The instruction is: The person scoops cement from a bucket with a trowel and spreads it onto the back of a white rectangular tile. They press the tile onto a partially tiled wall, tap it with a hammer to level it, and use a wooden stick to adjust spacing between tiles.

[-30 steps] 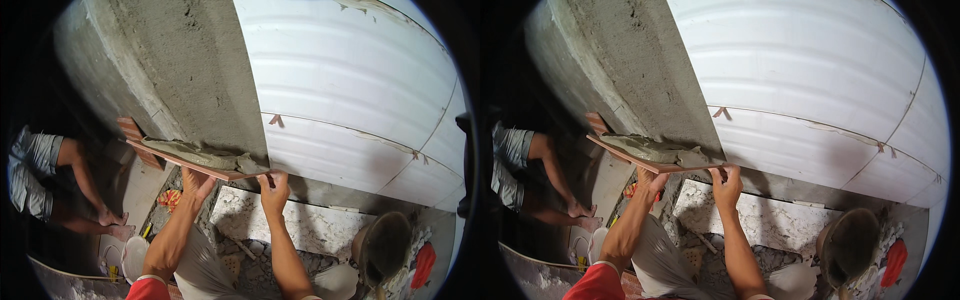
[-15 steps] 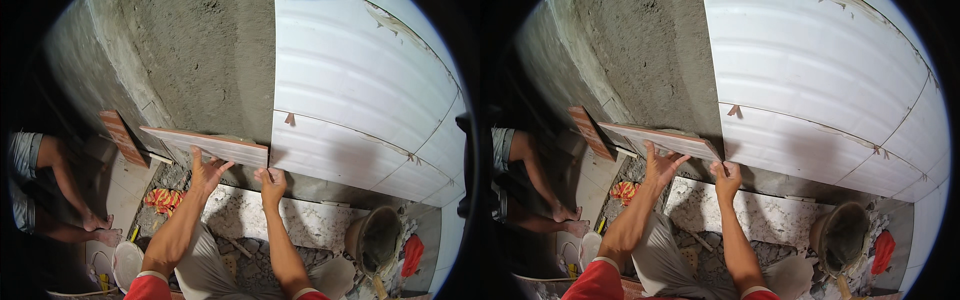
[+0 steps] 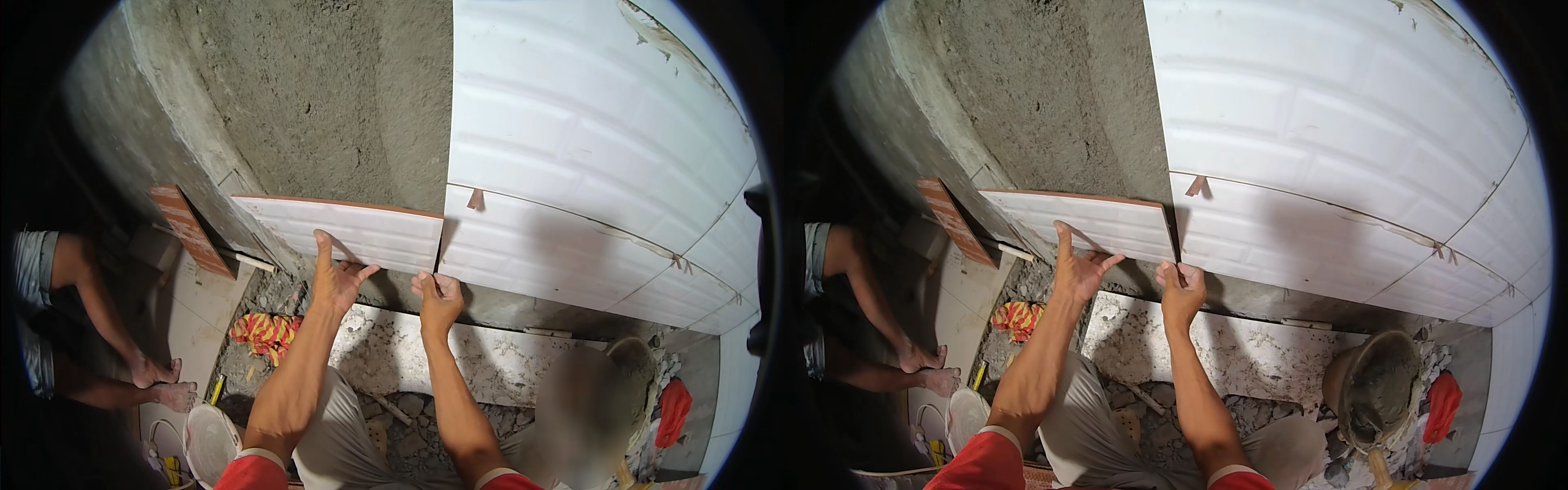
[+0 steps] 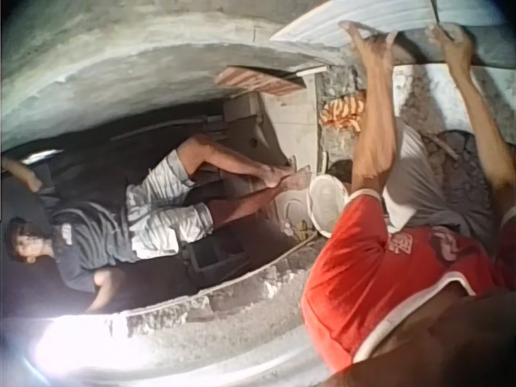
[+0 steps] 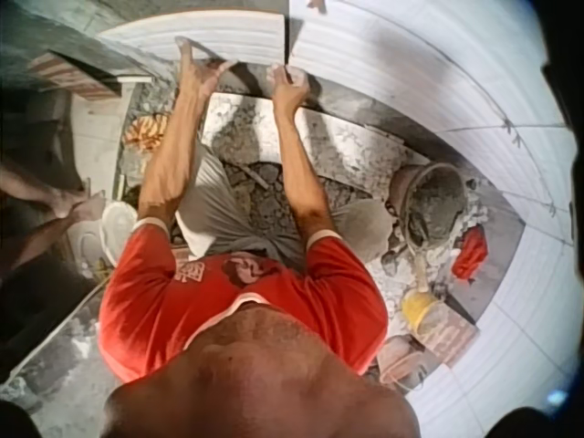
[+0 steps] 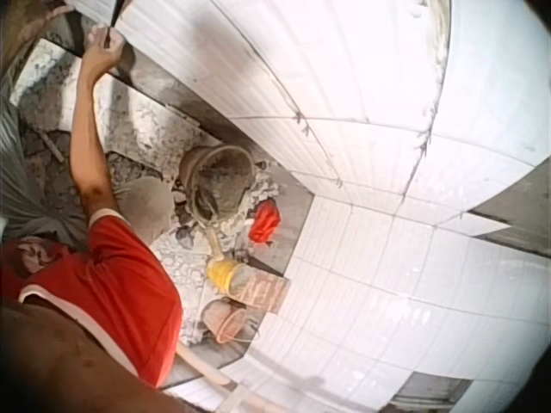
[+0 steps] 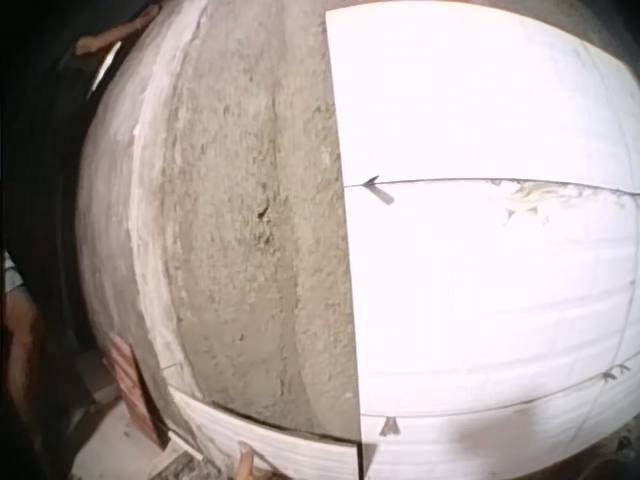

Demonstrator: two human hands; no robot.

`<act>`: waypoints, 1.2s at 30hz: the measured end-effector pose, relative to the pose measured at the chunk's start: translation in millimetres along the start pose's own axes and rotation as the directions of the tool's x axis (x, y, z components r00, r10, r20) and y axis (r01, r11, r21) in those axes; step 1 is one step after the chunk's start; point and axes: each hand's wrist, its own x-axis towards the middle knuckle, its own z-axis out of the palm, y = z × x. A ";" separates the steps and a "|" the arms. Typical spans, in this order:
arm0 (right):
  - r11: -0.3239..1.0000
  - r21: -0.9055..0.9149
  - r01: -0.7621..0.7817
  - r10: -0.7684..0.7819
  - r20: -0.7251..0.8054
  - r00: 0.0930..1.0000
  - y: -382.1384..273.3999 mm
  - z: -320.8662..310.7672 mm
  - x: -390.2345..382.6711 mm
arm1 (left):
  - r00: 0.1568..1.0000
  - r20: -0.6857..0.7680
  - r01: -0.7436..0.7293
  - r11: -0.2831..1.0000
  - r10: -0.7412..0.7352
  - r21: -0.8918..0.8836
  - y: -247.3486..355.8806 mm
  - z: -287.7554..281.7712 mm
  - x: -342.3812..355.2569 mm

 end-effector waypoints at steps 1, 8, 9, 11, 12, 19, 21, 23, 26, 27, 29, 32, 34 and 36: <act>1.000 -0.001 -0.002 0.002 -0.010 1.000 0.0 0.8 -0.1 | 1.000 -0.003 0.006 1.000 -0.006 0.009 -0.1 0.7 1.1; 1.000 -0.019 0.007 -0.008 -0.048 0.999 -6.7 2.9 -3.4 | 0.996 -0.087 0.016 0.998 -0.010 0.067 -2.0 9.8 4.7; 0.999 -0.037 -0.006 0.004 -0.059 0.998 -8.2 3.0 -3.7 | 0.996 -0.089 0.017 0.997 -0.011 0.070 -2.3 11.0 4.4; 0.998 -0.061 0.010 -0.013 -0.057 0.998 -11.2 3.2 -4.0 | 0.994 -0.110 0.022 0.999 -0.017 0.044 -2.2 13.0 4.3; 0.997 -0.073 -0.005 0.001 -0.061 0.998 -12.7 3.5 -4.1 | 0.991 -0.135 0.026 0.999 -0.021 0.032 -2.1 13.8 4.0; 0.996 -0.085 -0.012 0.005 -0.084 0.996 -21.3 5.9 -4.0 | 0.999 -0.052 0.009 0.978 0.002 0.210 0.6 16.3 3.3; 0.996 -0.083 -0.024 0.016 -0.085 0.996 -23.1 6.3 -4.2 | 0.999 -0.048 0.004 0.970 0.008 0.243 0.8 17.1 3.2; 0.996 -0.073 -0.042 0.035 -0.090 0.995 -24.4 6.6 -4.6 | 0.998 -0.069 0.019 0.963 0.000 0.271 0.8 18.5 3.5; 0.997 -0.058 -0.047 0.042 -0.087 0.995 -26.0 6.7 -5.9 | 0.995 -0.096 0.023 0.954 0.006 0.299 -0.4 20.6 3.2; 0.997 -0.064 -0.048 0.042 -0.087 0.995 -26.4 6.4 -6.3 | 0.994 -0.104 0.012 0.950 0.021 0.311 -0.4 21.3 3.2; 0.998 -0.061 -0.035 0.030 -0.079 0.996 -27.0 5.7 -6.6 | 0.994 -0.113 0.026 0.954 0.009 0.299 0.0 22.0 2.9; 0.997 -0.064 -0.053 0.048 -0.073 0.996 -26.8 4.1 -6.0 | 0.992 -0.122 0.068 0.962 -0.036 0.265 1.6 22.7 3.1; 0.996 -0.070 -0.052 0.048 -0.065 0.997 -25.3 3.1 -5.2 | 0.988 -0.143 0.096 0.968 -0.063 0.232 1.8 23.7 3.3; 0.997 -0.053 -0.048 0.044 -0.067 0.997 -22.7 2.7 -4.5 | 0.979 -0.192 0.110 0.973 -0.070 0.203 0.5 25.4 3.6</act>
